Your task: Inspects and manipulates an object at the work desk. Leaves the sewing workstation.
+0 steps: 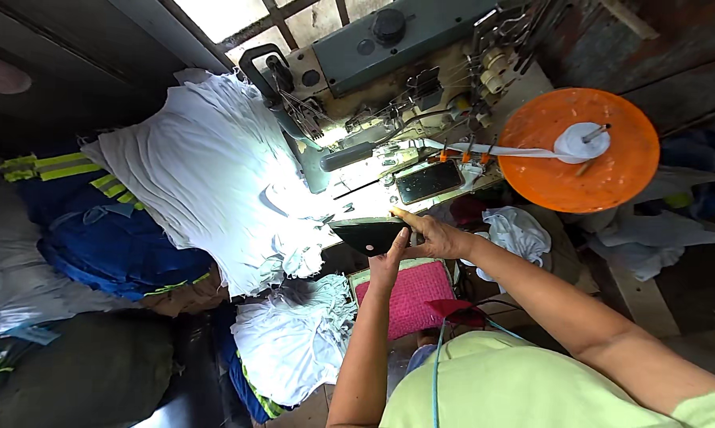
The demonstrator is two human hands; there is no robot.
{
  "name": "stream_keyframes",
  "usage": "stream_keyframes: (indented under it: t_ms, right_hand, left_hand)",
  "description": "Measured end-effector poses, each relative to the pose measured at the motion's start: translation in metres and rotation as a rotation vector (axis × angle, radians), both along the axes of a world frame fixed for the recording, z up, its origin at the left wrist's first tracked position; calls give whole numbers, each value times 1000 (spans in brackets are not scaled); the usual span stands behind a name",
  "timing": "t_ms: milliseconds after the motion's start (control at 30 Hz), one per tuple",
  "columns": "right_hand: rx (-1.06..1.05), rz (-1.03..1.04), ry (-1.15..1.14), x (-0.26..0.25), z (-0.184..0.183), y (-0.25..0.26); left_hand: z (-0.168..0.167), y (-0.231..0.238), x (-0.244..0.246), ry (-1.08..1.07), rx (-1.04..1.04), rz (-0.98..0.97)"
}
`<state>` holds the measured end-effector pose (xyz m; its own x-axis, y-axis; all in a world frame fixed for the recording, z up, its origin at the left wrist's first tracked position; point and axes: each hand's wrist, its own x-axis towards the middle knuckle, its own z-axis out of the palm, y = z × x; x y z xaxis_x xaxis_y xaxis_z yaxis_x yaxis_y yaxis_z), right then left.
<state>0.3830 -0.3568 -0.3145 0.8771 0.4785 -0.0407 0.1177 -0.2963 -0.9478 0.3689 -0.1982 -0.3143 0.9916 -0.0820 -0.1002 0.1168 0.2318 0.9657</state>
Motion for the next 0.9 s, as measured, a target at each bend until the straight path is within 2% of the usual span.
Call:
stream_keyframes:
  t_ms: [233, 467, 633, 900]
  right_hand:
    - [-3, 31, 149, 2, 2, 0]
    - [15, -9, 15, 1, -4, 3]
    - [-15, 23, 59, 2, 2, 1]
    - [7, 26, 149, 5, 3, 2]
  left_hand:
    - [-3, 0, 2, 33, -74, 0]
    - [-1, 2, 5, 22, 0, 14]
    - [-2, 2, 2, 105, -107, 10]
    - [2, 1, 6, 187, -117, 10]
